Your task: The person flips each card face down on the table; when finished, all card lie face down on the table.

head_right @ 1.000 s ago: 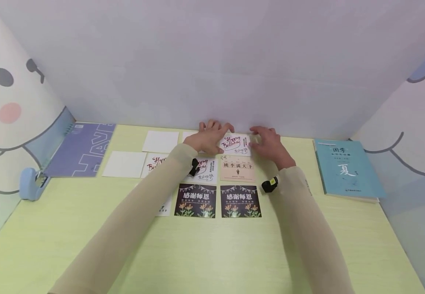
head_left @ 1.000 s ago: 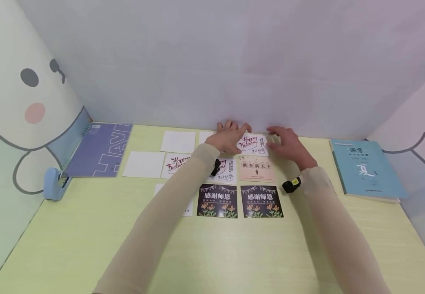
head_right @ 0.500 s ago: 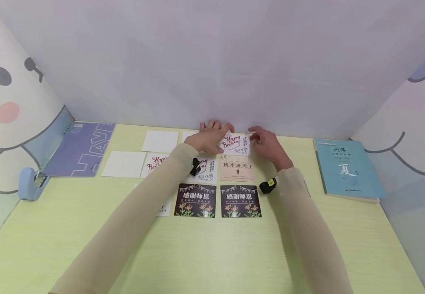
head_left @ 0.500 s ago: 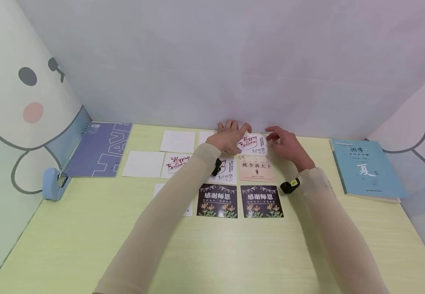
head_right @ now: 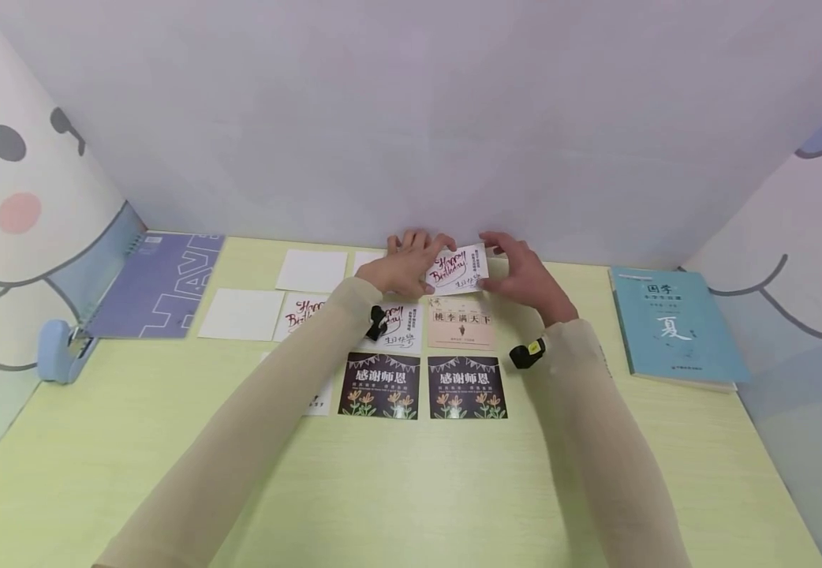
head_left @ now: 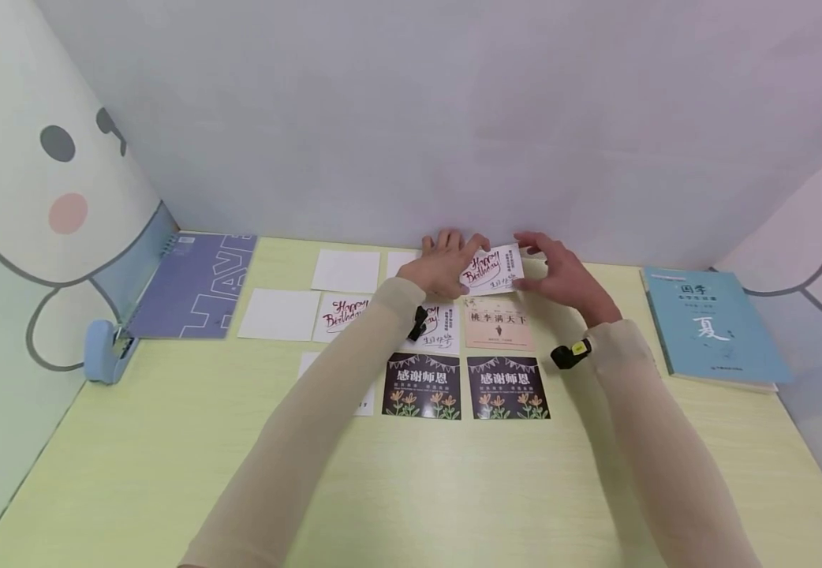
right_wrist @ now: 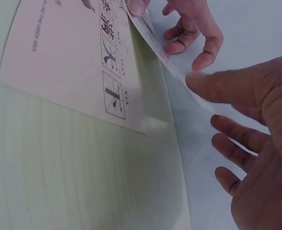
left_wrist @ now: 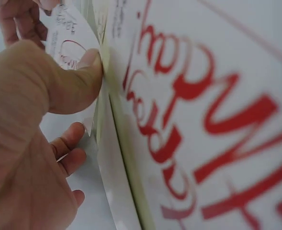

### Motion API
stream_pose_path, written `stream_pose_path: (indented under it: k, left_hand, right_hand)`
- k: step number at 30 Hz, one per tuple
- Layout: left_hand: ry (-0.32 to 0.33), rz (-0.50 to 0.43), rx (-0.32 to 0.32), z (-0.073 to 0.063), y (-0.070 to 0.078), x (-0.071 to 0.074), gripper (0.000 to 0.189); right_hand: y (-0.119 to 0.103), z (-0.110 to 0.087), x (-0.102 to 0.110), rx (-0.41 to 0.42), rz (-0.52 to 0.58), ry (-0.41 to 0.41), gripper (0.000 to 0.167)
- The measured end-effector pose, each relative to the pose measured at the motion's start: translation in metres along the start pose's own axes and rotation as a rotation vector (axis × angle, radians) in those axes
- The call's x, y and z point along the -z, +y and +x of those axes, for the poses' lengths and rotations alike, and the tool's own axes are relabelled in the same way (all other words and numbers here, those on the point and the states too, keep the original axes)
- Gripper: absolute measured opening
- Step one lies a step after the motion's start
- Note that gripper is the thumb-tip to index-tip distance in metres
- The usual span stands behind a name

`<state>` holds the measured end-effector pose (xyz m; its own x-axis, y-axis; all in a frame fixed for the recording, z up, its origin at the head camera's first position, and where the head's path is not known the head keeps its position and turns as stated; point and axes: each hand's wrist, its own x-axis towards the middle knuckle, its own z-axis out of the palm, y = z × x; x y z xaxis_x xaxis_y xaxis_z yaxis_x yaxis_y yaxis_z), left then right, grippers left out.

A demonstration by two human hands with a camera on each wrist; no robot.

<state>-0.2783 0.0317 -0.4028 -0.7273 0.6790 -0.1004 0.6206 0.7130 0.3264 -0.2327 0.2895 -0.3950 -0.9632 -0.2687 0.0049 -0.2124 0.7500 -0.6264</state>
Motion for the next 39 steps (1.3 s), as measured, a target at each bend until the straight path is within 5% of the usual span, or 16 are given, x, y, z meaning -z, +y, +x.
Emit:
stream_pose_path:
  k: [7,28,39]
  left_hand:
    - [0.022,-0.003,-0.002,-0.005,0.001,-0.001,0.088]
    - [0.036,-0.077,-0.039,-0.006,-0.002,0.002,0.103]
    - [0.149,-0.099,-0.168,0.004,0.01,0.005,0.124]
  right_hand:
    - [-0.004,0.0,-0.002,0.065,-0.021,0.003,0.108]
    - [-0.007,0.002,0.005,0.146,-0.133,0.042,0.118]
    - [-0.011,-0.002,0.006,0.16,-0.092,0.087,0.113]
